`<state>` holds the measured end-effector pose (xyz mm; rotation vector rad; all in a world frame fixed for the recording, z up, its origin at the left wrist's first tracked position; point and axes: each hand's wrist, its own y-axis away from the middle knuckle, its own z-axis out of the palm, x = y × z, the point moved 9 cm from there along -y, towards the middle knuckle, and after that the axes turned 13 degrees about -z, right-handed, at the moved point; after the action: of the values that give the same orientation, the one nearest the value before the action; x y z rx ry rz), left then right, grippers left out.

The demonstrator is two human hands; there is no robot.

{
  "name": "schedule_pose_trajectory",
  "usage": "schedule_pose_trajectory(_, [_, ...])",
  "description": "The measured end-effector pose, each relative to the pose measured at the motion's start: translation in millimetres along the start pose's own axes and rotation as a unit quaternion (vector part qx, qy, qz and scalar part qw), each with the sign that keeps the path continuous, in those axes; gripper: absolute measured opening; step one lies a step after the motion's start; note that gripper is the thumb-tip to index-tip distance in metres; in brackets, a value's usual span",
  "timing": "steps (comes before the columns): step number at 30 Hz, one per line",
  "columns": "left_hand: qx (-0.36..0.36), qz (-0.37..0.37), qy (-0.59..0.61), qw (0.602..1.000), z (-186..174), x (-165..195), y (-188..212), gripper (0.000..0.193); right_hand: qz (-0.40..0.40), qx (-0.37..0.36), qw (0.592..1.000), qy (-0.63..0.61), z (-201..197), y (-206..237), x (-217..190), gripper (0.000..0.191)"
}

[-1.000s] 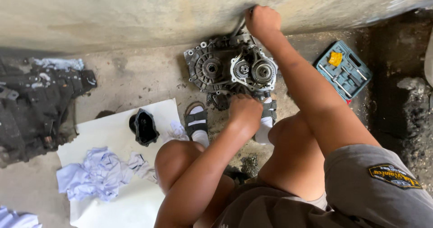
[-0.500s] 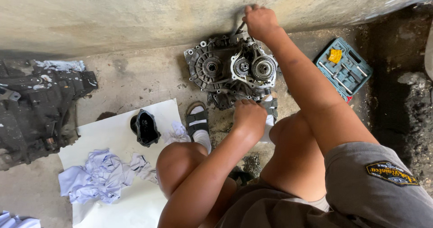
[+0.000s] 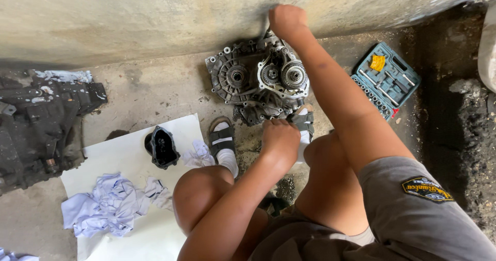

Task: The person is working on a disassembled engine block on the floor. They use a socket wrench to tighten bolts on the engine casing and handle small parts, placing them on a white sheet nearby.

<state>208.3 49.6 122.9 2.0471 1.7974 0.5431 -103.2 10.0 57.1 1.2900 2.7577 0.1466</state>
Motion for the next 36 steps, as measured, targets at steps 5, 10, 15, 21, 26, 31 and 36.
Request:
schedule_pose_trajectory(5, [-0.014, -0.001, 0.005, 1.0, 10.8, -0.5, -4.0, 0.05, -0.122, 0.057, 0.99, 0.038, -6.0, -3.9, -16.0, 0.033])
schedule_pose_trajectory(10, [-0.062, 0.006, -0.03, 0.998, 22.8, 1.9, -1.4, 0.054, -0.061, -0.053, 0.996, 0.023, -0.5, 3.1, -6.8, 0.042])
schedule_pose_trajectory(15, [-0.042, 0.006, -0.024, 0.999, 14.5, 9.9, -3.4, 0.057, 0.042, -0.024, 0.999, -0.025, -13.6, 6.1, -0.9, 0.061])
schedule_pose_trajectory(21, [-0.035, 0.008, -0.034, 0.999, 14.3, 13.9, -4.1, 0.058, 0.034, 0.017, 0.999, -0.009, -0.9, -3.4, 5.3, 0.036])
schedule_pose_trajectory(26, [-0.031, 0.006, -0.03, 0.999, 15.4, 12.7, -3.3, 0.053, -0.104, 0.012, 0.992, 0.066, 8.3, -8.8, -13.2, 0.025])
schedule_pose_trajectory(31, [-0.037, 0.012, -0.04, 0.998, 15.7, 14.9, -2.4, 0.058, -0.058, 0.012, 0.998, 0.022, -1.6, -2.4, -5.2, 0.034])
schedule_pose_trajectory(36, [-0.012, 0.007, -0.044, 0.999, 7.8, 17.7, -3.1, 0.052, 0.082, 0.004, 0.993, -0.085, -7.0, 3.5, 16.0, 0.052])
